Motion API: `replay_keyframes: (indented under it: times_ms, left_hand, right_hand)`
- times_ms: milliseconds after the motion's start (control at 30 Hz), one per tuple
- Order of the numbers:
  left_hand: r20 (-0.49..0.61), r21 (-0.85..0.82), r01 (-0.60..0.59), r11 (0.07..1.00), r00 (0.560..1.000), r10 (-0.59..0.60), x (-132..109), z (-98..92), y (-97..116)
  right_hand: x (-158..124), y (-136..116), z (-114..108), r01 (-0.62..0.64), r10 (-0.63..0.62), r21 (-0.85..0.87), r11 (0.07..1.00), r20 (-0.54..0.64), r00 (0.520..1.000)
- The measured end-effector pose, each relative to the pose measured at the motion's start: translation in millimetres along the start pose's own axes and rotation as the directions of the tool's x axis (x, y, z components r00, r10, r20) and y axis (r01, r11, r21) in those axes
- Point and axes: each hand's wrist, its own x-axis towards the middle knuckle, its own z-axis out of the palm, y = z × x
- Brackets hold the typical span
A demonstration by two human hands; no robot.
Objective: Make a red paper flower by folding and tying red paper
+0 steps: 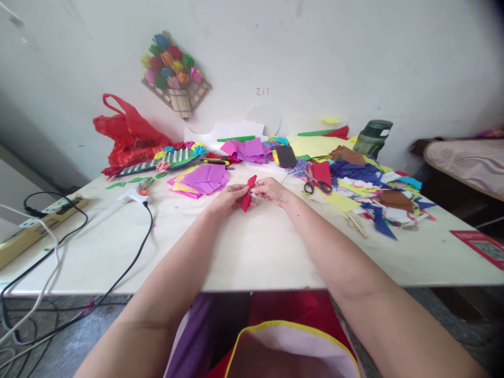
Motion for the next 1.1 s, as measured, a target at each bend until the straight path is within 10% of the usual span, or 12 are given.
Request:
replay_keyframes:
  times_ms: [333, 1100]
  left_hand:
    - [-0.148, -0.1, -0.041, 0.994, 0.989, 0.026, 2, 0.9, -1]
    - [-0.249, -0.025, -0.044, 0.999, 0.968, 0.036, 7, 2.4, -3]
  right_hand:
    - [1, 0, 1, 0.037, -0.036, 0.046, 0.998, -0.028, 0.999]
    - [20, 19, 7, 0.22, -0.276, -0.439, 0.871, -0.065, 0.959]
